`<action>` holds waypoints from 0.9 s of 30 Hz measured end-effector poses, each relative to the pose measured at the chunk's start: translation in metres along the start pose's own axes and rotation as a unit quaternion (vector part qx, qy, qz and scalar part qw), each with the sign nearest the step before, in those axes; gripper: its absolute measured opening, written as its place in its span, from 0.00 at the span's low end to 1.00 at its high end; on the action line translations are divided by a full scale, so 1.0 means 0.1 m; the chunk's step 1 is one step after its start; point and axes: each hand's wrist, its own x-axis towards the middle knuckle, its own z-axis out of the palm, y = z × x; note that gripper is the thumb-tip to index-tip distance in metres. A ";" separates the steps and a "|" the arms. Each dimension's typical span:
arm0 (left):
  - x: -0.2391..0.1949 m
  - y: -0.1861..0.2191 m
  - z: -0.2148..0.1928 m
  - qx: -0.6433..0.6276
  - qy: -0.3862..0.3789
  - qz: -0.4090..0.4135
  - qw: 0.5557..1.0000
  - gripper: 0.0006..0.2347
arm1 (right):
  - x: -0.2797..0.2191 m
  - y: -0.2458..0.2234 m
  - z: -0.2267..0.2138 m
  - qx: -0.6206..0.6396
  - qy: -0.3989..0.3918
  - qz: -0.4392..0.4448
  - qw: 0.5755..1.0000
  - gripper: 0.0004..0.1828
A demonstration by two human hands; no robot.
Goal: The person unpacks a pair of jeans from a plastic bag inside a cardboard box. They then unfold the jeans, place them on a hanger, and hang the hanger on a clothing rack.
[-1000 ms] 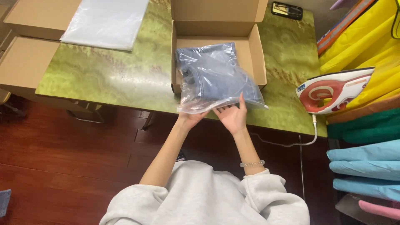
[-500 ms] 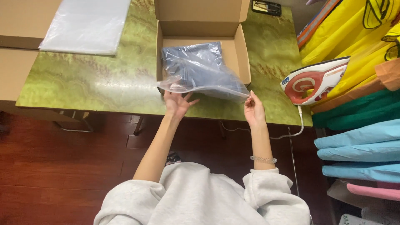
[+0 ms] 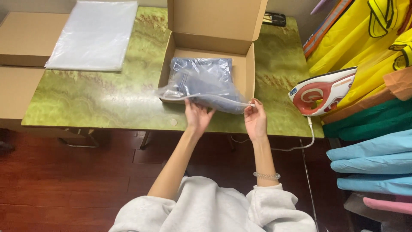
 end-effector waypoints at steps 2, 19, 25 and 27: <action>-0.14 0.06 0.04 0.110 0.004 -0.025 0.994 0.30 | -0.05 -0.11 -0.02 -0.038 -0.021 -0.021 0.999 0.09; -0.28 -0.08 0.32 0.537 -0.022 0.117 0.835 0.10 | -0.15 -0.30 -0.11 -0.482 -0.005 -0.331 0.811 0.03; -0.36 -0.16 0.40 0.620 -0.162 0.278 0.716 0.07 | -0.15 -0.28 -0.23 -0.391 -0.051 -0.183 0.901 0.05; -0.32 -0.19 0.35 0.692 -0.220 0.333 0.601 0.09 | -0.17 -0.27 -0.23 -0.339 -0.059 -0.136 0.929 0.06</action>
